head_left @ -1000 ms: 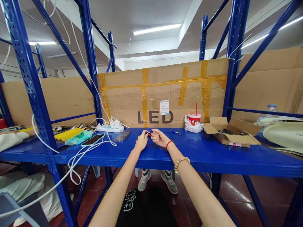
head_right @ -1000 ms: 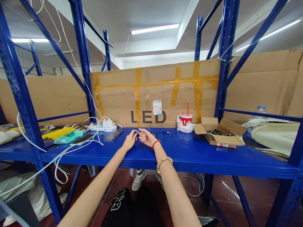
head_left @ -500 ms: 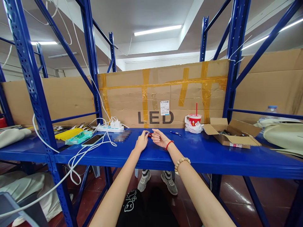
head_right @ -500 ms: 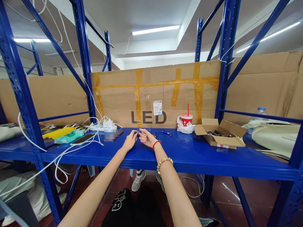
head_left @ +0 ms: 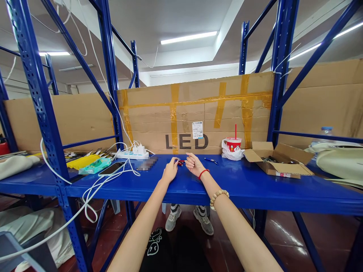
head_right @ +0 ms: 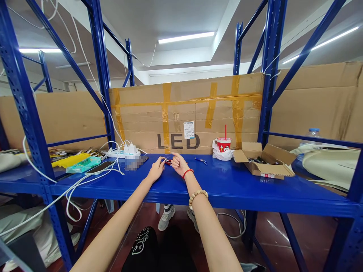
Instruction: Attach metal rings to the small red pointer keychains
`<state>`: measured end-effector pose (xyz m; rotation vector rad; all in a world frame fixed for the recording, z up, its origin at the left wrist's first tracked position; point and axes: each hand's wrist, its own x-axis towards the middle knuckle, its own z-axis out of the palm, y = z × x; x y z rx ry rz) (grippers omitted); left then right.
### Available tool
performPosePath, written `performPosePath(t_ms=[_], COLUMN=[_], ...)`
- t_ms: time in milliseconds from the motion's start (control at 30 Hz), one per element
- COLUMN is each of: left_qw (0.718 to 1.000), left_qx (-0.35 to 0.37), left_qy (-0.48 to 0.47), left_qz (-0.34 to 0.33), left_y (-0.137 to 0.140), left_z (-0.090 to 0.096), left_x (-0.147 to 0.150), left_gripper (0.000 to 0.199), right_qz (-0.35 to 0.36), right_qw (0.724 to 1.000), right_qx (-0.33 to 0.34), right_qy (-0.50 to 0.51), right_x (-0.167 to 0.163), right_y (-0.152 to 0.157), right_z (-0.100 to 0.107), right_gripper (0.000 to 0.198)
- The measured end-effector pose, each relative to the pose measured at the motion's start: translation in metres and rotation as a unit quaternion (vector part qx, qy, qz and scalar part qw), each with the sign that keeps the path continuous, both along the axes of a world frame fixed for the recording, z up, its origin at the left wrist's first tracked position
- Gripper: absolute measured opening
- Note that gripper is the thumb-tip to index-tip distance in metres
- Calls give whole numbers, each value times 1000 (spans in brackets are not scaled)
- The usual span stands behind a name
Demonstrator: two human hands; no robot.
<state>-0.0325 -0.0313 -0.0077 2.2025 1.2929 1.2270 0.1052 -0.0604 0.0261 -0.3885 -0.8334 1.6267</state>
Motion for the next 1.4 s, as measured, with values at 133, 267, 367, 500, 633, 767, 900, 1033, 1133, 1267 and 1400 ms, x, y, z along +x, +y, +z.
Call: performPosePath(t_ms=[133,267,367,500,633,767,900,1033,1133,1267,1400], left_qw=[1000,1000,1000,1000,1000,1000,1000,1000,1000,1000,1000], left_qx=[-6,-12,-17,-16,-10,-6,-5,-4,-7,-4,-1], left_qy=[3,5,5,3,0,-1,-2,-2,-1,-1,-2], left_qz=[2,9,9,8,4,-3,-2,0,2,-1,-2], left_y=[-2,-3,-3,-2,-1,-1,-1,-2,-3,-3,-2], left_z=[1,2,3,2,1,0,1,2,2,2,1], left_x=[0,1,1,1,1,0,0,1,0,1,1], left_gripper=[26,28,27,26,26,25,26,27,26,26,25], right_qz=[27,56,62,69,84,119,146,148,147,142,137], right_qw=[1000,998,998,997,995,988,980,980,979,978,978], right_qx=[-3,-8,-7,-6,-8,-23,-34,-28,-22,-2,20], right_qy=[0,-19,-27,-39,-59,-99,-128,-134,-142,-153,-158], right_x=[-1,-3,-3,-3,-3,-2,-1,0,0,0,-1], right_y=[-4,-6,-7,-7,-8,-9,-9,-9,-8,-7,-7], right_z=[3,2,2,2,1,0,1,2,1,0,-2], right_gripper=[47,47,47,47,47,48,47,47,47,48,48])
